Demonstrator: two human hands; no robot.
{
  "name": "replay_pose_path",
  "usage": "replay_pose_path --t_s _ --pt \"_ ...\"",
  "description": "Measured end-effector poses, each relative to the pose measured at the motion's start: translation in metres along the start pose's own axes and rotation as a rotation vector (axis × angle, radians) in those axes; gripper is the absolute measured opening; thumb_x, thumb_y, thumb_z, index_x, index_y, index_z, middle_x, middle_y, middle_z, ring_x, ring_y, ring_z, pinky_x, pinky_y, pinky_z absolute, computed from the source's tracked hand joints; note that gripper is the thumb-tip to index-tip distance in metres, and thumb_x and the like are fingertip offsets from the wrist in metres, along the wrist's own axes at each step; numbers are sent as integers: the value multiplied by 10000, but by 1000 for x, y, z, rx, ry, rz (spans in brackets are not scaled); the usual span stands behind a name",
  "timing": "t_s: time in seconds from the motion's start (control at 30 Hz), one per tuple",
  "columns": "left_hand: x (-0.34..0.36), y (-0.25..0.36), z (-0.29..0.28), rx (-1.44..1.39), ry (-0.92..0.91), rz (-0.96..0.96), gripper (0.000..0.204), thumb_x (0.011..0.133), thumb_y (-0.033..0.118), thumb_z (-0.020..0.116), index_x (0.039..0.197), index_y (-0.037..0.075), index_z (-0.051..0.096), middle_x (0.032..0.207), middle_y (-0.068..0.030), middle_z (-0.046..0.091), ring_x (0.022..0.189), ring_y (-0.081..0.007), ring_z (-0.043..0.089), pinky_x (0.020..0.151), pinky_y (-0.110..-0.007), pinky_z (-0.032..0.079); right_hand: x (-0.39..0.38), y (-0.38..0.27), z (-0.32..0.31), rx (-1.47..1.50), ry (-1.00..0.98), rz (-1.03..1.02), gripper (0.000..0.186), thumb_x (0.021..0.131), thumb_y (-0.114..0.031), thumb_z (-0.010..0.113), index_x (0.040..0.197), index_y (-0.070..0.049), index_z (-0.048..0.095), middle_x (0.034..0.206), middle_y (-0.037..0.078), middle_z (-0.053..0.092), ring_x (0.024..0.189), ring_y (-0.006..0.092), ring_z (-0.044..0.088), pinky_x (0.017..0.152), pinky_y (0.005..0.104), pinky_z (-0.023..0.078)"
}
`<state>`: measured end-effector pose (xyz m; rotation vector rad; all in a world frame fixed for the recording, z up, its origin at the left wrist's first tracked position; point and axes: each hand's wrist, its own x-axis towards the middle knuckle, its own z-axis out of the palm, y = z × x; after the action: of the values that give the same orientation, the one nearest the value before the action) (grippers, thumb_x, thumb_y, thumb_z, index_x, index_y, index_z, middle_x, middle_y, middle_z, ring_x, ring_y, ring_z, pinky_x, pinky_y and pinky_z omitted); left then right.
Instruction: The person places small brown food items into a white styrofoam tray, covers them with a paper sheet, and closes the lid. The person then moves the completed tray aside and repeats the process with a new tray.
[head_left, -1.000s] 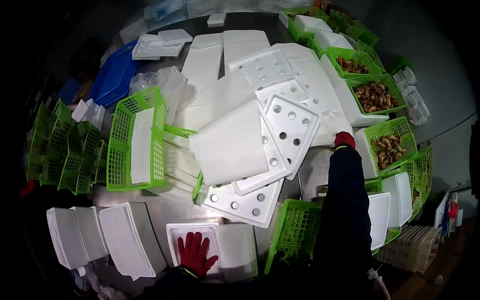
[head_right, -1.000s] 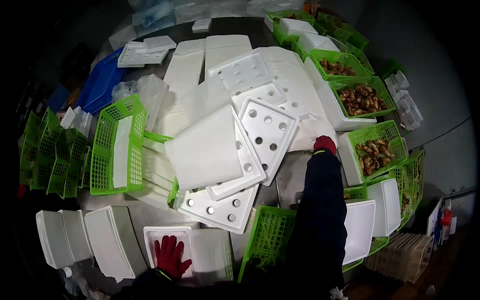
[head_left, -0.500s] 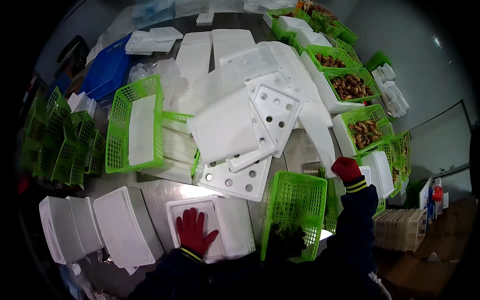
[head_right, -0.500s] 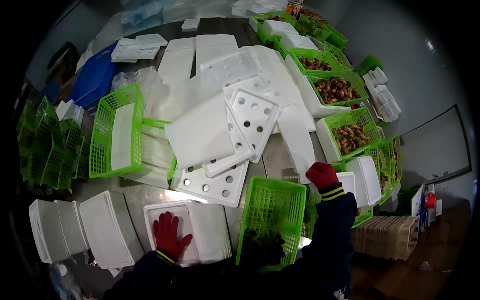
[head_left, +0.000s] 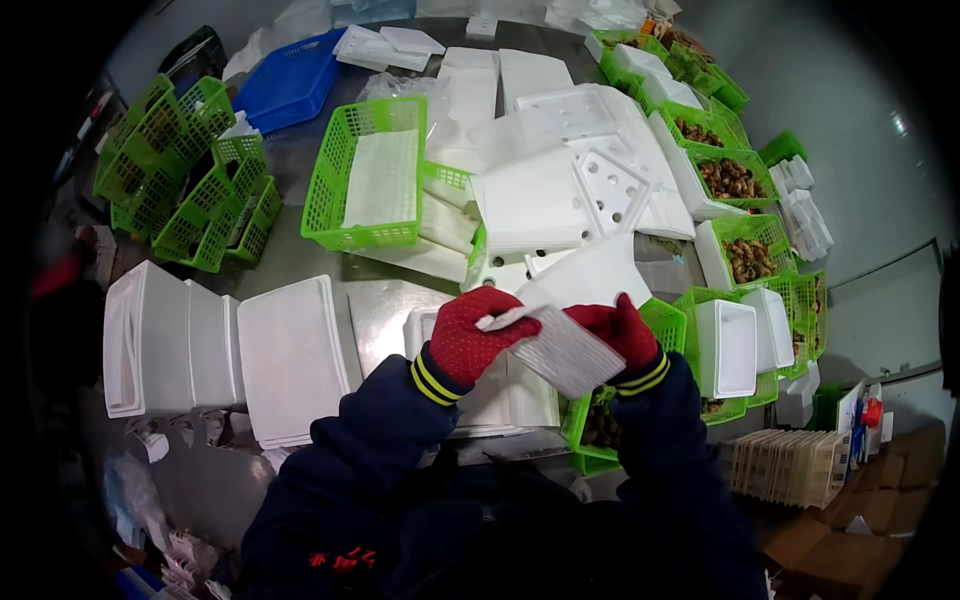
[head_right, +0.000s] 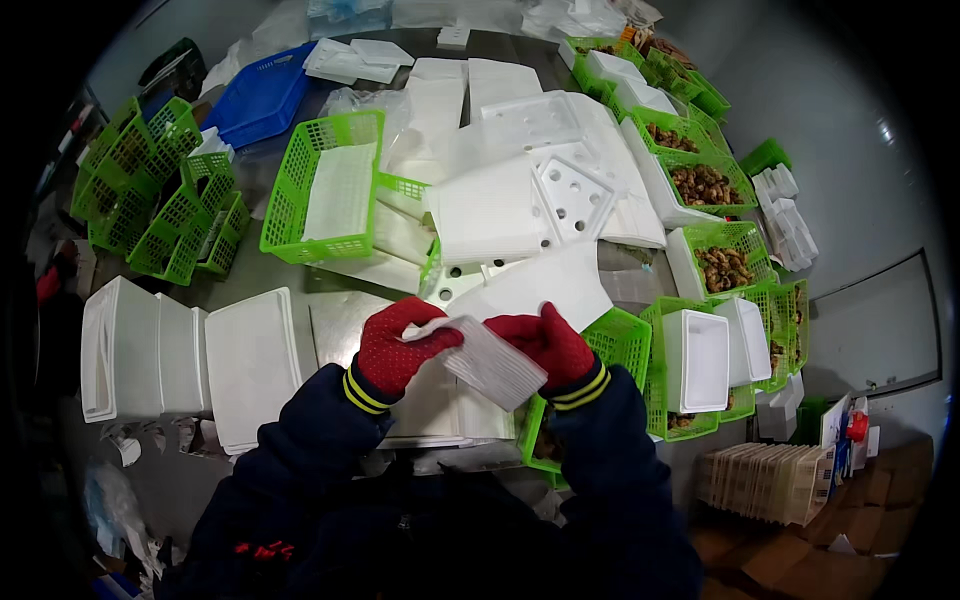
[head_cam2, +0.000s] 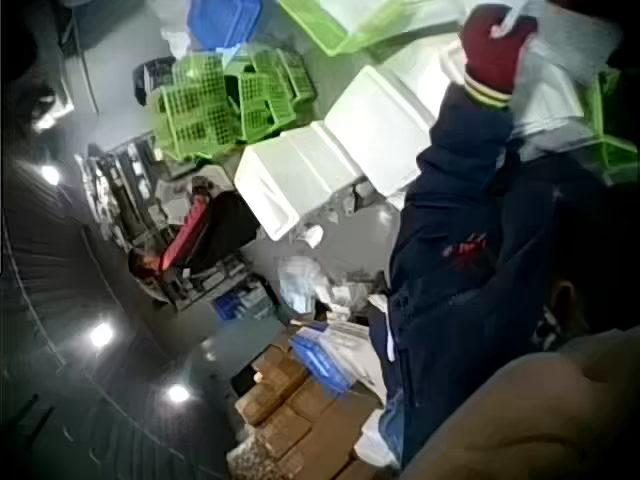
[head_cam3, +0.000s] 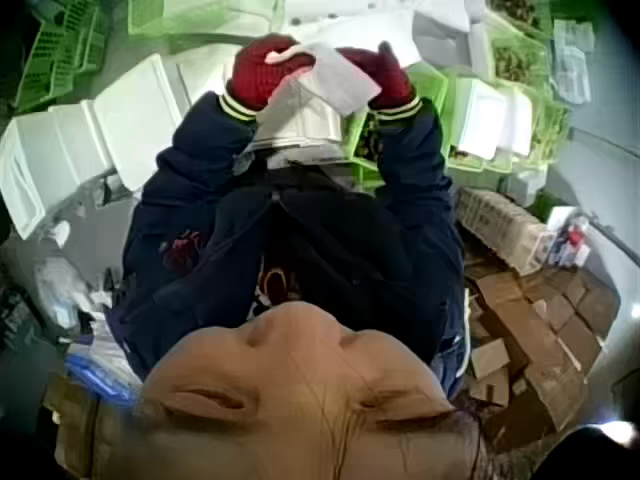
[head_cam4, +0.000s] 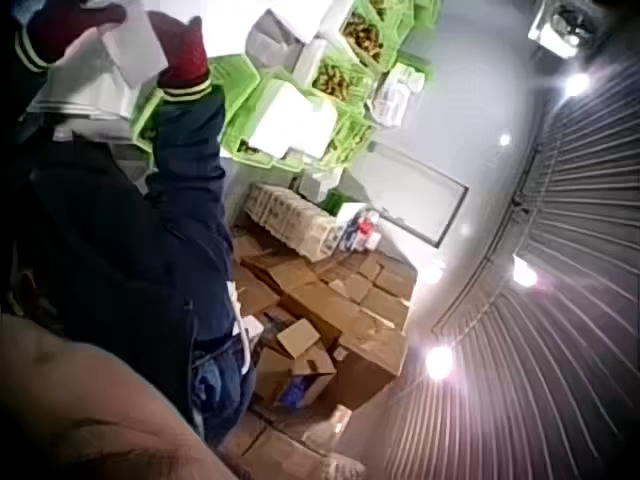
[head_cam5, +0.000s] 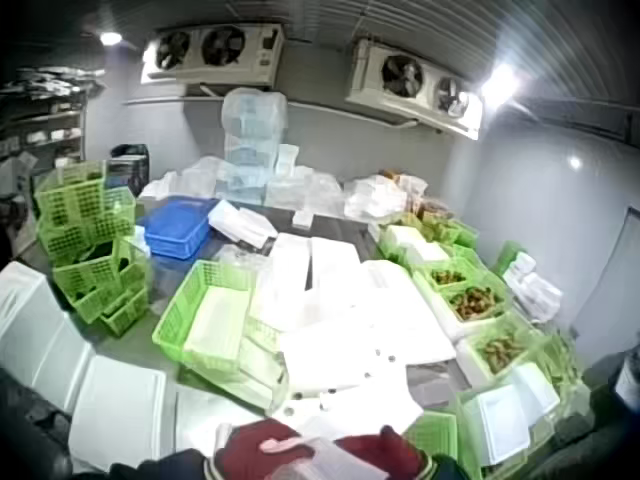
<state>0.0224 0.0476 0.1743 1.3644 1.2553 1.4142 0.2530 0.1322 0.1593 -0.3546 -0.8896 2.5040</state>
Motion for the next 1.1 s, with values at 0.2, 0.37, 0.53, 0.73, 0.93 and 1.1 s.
replay_pose_path --t_s 0.2,0.37,0.53,0.73,0.93,1.1 --pt "-23 14 -17 -223 238 -217 247 807 111 761 1012 0 677 850 -71 659 804 -133 628 731 -264 499 -18 28 85 -778 486 -292 435 820 -57 698 1234 27 593 1086 107 680 991 166 617 898 314 468" --pt "-37 28 -36 -159 191 47 213 861 -33 626 1067 4 668 926 -103 661 850 -183 649 777 -281 513 -27 23 109 -803 736 -472 251 840 -68 669 1075 19 682 958 89 700 886 151 619 830 289 475" --pt "-48 63 -45 -331 12 73 277 834 -82 622 1083 25 675 980 -80 679 909 -155 628 833 -280 496 -37 8 106 -850 467 -654 208 829 -1 605 1029 -3 665 953 81 672 888 151 601 796 269 451" --pt "-43 45 -45 -423 -104 -1 199 830 131 545 918 -9 656 951 -113 671 919 -216 618 852 -319 479 -31 -1 75 -575 361 -572 141 848 -119 559 867 -6 641 857 86 648 817 184 595 762 299 455" --pt "0 5 -46 21 -118 -17 236 881 192 585 940 -18 673 868 -125 684 801 -206 634 766 -307 488 8 -20 6 -1374 311 -471 308 688 -15 712 985 -49 641 914 121 656 896 268 644 782 329 501" --pt "90 7 -44 414 115 -139 333 794 260 719 1067 77 671 764 -133 676 682 -265 645 678 -338 513 105 -71 -19 -1648 624 -446 541 721 -260 775 1208 -119 585 955 141 677 898 278 656 829 369 516"
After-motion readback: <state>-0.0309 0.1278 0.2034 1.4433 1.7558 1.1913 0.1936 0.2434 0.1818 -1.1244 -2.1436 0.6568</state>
